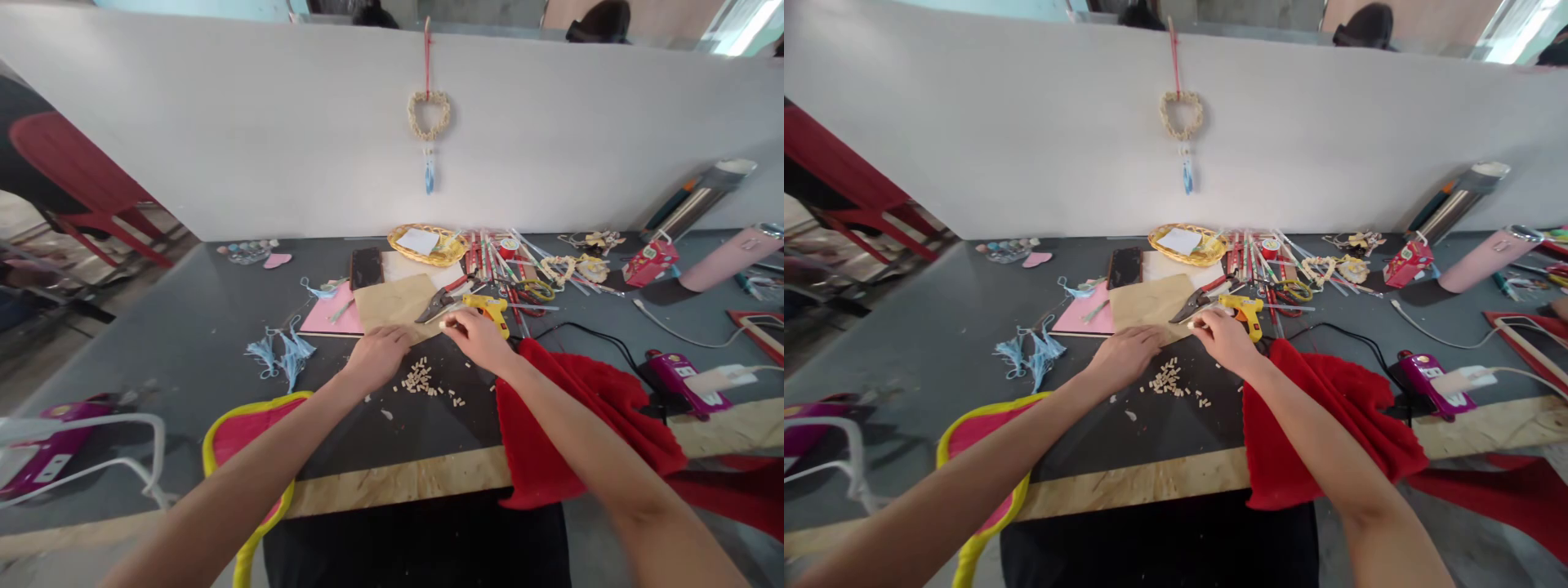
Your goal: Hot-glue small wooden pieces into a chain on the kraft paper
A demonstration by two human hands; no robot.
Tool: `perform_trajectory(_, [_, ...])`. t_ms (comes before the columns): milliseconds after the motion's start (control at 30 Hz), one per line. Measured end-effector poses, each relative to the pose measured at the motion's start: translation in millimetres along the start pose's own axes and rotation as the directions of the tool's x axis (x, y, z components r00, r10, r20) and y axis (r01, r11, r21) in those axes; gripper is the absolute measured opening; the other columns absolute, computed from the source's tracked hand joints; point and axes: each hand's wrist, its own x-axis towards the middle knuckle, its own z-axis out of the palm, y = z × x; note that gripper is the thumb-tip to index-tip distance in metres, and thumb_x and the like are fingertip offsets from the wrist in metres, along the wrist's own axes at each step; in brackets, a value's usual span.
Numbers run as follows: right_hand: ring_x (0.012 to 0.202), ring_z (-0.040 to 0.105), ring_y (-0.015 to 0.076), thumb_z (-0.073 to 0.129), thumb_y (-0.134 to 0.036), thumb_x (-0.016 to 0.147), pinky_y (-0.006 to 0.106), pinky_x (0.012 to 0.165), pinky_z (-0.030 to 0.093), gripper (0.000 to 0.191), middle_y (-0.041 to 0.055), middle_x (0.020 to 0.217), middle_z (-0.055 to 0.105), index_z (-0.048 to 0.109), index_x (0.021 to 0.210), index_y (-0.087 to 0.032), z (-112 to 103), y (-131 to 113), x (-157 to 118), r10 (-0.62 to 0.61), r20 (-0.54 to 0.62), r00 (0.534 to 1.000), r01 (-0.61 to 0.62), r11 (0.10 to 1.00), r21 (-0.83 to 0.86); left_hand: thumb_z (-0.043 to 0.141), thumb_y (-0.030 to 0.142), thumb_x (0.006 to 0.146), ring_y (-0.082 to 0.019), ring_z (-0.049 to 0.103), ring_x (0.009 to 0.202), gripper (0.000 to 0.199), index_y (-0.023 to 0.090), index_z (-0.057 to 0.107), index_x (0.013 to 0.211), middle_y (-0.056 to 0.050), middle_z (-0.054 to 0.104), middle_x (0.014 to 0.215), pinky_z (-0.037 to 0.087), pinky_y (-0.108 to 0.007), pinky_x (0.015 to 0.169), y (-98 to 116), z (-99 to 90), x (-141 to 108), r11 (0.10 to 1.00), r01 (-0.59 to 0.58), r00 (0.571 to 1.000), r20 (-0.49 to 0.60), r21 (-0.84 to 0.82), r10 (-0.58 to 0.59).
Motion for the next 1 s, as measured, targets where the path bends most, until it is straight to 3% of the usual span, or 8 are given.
perform_trajectory(100, [0.087,0.064,0.0175,0.057,-0.019,0.089,0.027,0.078,0.047,0.009,0.0073,0.096,0.067,0.064,0.095,-0.017,6.5,-10.9,35.1,-0.015,0.12,0.993,0.026,0.996,-0.088,0.047,0.027,0.092,-0.022,0.064,0.109,0.025,0.016,0.066,0.105,-0.01,0.07,0.115,0.049,-0.034,0.096,-3.8,-1.8,-2.9,0.998,0.023,0.999,-0.024,-0.057,-0.024])
perform_trajectory(233, [0.092,0.063,0.019,0.057,-0.017,0.089,0.026,0.079,0.045,0.009,0.0096,0.098,0.068,0.065,0.094,-0.015,27.4,-18.1,72.5,-0.033,0.248,0.968,0.082,0.978,-0.191,0.039,0.016,0.091,-0.021,0.063,0.108,0.031,0.016,0.063,0.111,-0.01,0.069,0.117,0.048,-0.033,0.096,-26.8,-10.6,-2.0,0.976,0.189,0.974,-0.107,-0.107,-0.201])
perform_trajectory(333, [0.091,0.064,0.0203,0.057,-0.017,0.089,0.027,0.078,0.044,0.009,0.0109,0.098,0.068,0.065,0.093,-0.014,43.7,-21.3,84.7,-0.044,0.322,0.946,0.128,0.96,-0.247,0.037,0.013,0.088,-0.026,0.057,0.119,0.04,0.012,0.056,0.122,-0.015,0.063,0.125,0.045,-0.04,0.1,-56.6,-17.8,6.0,0.914,0.382,0.9,-0.171,-0.134,-0.401])
perform_trajectory(467, [0.09,0.065,0.0212,0.057,-0.02,0.09,0.027,0.077,0.045,0.012,0.012,0.099,0.068,0.066,0.093,-0.013,52.1,-28.3,90.7,-0.055,0.391,0.919,0.184,0.935,-0.302,0.041,0.015,0.084,-0.031,0.053,0.123,0.049,0.009,0.046,0.133,-0.021,0.056,0.131,0.045,-0.044,0.099,-89.8,-21.1,27.3,0.821,0.542,0.802,-0.18,-0.182,-0.57])
perform_trajectory(633, [0.103,0.062,0.0224,0.054,-0.022,0.091,0.029,0.086,0.045,0.022,0.0119,0.11,0.066,0.062,0.111,-0.015,28.8,-23.4,95.2,-0.051,0.387,0.921,0.205,0.906,-0.369,0.048,0.021,0.082,-0.031,0.049,0.126,0.05,0.01,0.046,0.132,-0.021,0.055,0.13,0.041,-0.044,0.103,-99.8,-12.5,59.9,0.774,0.595,0.766,-0.138,-0.215,-0.628])
perform_trajectory(733, [0.11,0.058,0.0239,0.046,-0.009,0.089,0.033,0.095,0.042,0.03,0.0143,0.115,0.064,0.061,0.115,-0.012,3.5,-5.2,91.1,-0.03,0.37,0.929,0.198,0.883,-0.425,0.051,0.027,0.082,-0.034,0.048,0.125,0.053,0.013,0.044,0.132,-0.02,0.05,0.136,0.042,-0.047,0.1,-98.3,-6.6,75.3,0.762,0.606,0.757,-0.129,-0.228,-0.641])
perform_trajectory(833, [0.115,0.054,0.0269,0.049,-0.007,0.084,0.038,0.101,0.039,0.036,0.0149,0.119,0.063,0.06,0.118,-0.012,-16.4,15.8,81.7,-0.008,0.395,0.919,0.21,0.858,-0.469,0.055,0.032,0.079,-0.039,0.046,0.124,0.057,0.017,0.043,0.133,-0.019,0.041,0.143,0.045,-0.053,0.095,-99.1,-3.7,86.7,0.739,0.632,0.733,-0.127,-0.235,-0.668])
perform_trajectory(1000, [0.115,0.053,0.028,0.058,-0.017,0.084,0.038,0.102,0.039,0.031,0.0136,0.118,0.062,0.06,0.114,-0.012,-23.9,34.3,71.9,0.031,0.424,0.905,0.218,0.822,-0.526,0.061,0.03,0.073,-0.043,0.046,0.121,0.066,0.021,0.041,0.135,-0.018,0.033,0.149,0.048,-0.059,0.089,-104.2,-5.3,100.1,0.694,0.672,0.698,-0.092,-0.26,-0.71])
